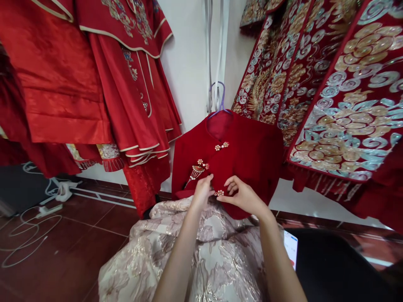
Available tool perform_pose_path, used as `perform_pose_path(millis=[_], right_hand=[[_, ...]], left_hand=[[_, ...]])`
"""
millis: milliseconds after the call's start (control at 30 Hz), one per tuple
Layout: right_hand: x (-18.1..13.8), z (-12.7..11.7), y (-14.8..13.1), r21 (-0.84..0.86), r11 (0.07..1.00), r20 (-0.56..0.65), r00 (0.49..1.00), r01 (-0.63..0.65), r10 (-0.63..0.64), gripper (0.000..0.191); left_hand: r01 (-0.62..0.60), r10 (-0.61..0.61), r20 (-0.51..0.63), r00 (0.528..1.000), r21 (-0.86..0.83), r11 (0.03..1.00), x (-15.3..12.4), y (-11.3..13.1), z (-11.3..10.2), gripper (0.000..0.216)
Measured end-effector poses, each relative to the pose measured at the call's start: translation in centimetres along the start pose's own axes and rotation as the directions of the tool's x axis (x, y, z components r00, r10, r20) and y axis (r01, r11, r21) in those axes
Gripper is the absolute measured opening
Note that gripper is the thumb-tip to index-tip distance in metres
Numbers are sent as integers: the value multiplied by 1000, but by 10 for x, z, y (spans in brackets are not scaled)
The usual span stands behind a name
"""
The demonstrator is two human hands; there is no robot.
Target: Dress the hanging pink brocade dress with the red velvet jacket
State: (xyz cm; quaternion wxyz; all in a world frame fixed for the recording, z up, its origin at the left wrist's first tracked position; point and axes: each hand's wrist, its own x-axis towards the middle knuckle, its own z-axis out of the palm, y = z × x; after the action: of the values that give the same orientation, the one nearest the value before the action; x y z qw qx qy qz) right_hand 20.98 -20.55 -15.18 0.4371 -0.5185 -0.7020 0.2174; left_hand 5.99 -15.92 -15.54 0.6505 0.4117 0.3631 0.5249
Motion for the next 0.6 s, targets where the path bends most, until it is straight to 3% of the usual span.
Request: perform_pose_path(millis=[100,200,300,400,533,600], right_hand=[[3,14,-16,8,999,-87,995,49,-48,36],[6,27,-28,57,997,-115,992,60,-53,15],[8,35,-28,70,997,-118,993,41,-32,9],[9,40,-12,-39,999,-153,988,5,-11,20],[12,45,19,-151,986,-76,995,-69,58,33],[15,49,31,-165,982,-117,990,-96,77,36]], left_hand=[[-75,68,40,997,232,970,-8,32,-12,37],[-121,122,18,992,288,950,-9,47,-28,45],[-236,255,-3,967,377,896,1,41,-45,36],[-319,415,-25,909,599,734,14,23,-58,20],[-261,351,35,936,738,623,17,12,-66,24],[-251,290,86,953,758,602,13,14,-65,23]])
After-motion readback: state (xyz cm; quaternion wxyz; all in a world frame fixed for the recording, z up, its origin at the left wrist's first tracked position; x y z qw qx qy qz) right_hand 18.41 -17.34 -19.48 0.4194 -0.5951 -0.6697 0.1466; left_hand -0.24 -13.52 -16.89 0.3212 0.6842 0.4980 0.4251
